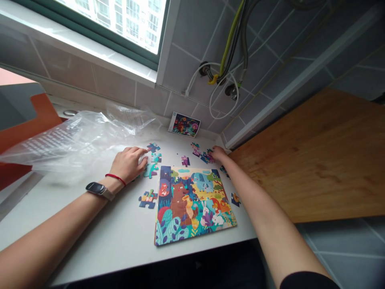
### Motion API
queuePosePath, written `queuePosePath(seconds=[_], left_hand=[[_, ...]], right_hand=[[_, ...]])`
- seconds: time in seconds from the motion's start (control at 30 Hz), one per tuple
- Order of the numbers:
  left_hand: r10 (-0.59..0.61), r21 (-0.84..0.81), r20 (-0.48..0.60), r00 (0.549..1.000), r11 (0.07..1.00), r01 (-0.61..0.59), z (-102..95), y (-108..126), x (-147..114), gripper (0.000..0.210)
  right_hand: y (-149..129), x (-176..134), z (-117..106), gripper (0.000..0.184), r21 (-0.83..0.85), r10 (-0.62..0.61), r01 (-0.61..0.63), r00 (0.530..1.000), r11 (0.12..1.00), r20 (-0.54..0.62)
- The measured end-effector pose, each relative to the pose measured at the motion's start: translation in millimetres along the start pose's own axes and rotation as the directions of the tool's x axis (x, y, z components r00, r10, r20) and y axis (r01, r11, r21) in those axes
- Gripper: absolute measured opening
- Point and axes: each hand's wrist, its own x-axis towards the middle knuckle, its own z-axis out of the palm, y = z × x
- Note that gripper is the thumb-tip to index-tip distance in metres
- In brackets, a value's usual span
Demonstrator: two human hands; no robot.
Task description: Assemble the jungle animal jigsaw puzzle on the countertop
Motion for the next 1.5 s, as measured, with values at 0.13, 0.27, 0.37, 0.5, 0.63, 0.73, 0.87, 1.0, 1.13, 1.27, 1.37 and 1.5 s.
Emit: queuePosePath(seconds=[0.13, 0.27, 0.37, 0.5, 0.63, 0.73, 0.87, 1.0, 1.13, 1.27, 1.37, 1.5], left_hand=[[0.001, -0.002, 0.017, 1.0, 1.0, -0.001, -0.6, -0.6, 0.1, 0.05], [-0.002, 0.014, 0.025, 1.0, 1.0, 0.001, -0.3, -4.1, 1.2, 0.048], [0.004, 0.026, 0.038, 0.999, 1.0, -0.005, 0.3, -5.4, 1.6, 0.049], [0.011, 0.036, 0.045, 0.999, 0.999, -0.013, -1.3, -3.9, 1.1, 0.05], [0.022, 0.043, 0.071, 0.997, 0.999, -0.025, -5.7, -0.4, 0.3, 0.052], [0.023, 0.054, 0.088, 0.996, 0.998, -0.028, -7.5, 1.3, 0.1, 0.053], [0.026, 0.058, 0.089, 0.996, 0.998, -0.031, -6.8, 1.3, -0.3, 0.054], [0.031, 0.063, 0.085, 0.996, 0.997, -0.036, -5.5, 1.1, -1.1, 0.055], [0.04, 0.076, 0.085, 0.996, 0.996, -0.046, -4.4, 1.2, -1.9, 0.054], [0.059, 0.087, 0.088, 0.994, 0.994, -0.067, -3.3, -0.7, -1.9, 0.053], [0.063, 0.088, 0.095, 0.994, 0.994, -0.071, -2.7, -2.6, -1.8, 0.051], [0.067, 0.089, 0.098, 0.993, 0.993, -0.076, -2.9, -2.7, -2.2, 0.048]], right_hand=[[1.7, 10.9, 0.5, 0.034, -0.002, 0.077, -0.077, 0.996, 0.997, 0.034], [5.2, 12.8, 2.4, 0.04, 0.031, 0.111, -0.111, 0.994, 0.993, 0.015], [8.0, 10.2, 3.9, 0.037, 0.064, 0.112, -0.111, 0.994, 0.992, -0.018], [10.8, 4.9, 5.3, 0.029, 0.128, 0.073, -0.059, 0.992, 0.99, -0.105], [14.0, 0.3, 1.9, 0.018, 0.209, 0.021, 0.027, 0.974, 0.977, -0.224], [19.9, -4.9, -4.8, 0.02, 0.282, -0.037, 0.117, 0.961, 0.952, -0.273], [34.7, -22.1, -11.7, 0.024, 0.391, -0.149, 0.22, 0.968, 0.894, -0.204], [52.2, -51.1, -11.3, 0.023, 0.486, -0.269, 0.271, 0.96, 0.831, -0.075], [59.8, -79.5, -4.2, 0.03, 0.562, -0.358, 0.273, 0.933, 0.781, 0.044], [52.5, -96.5, 5.8, 0.039, 0.622, -0.425, 0.259, 0.895, 0.739, 0.133], [45.2, -97.6, 9.2, 0.036, 0.62, -0.482, 0.293, 0.862, 0.728, 0.159], [48.7, -84.8, 4.6, 0.027, 0.542, -0.461, 0.33, 0.879, 0.773, 0.122]])
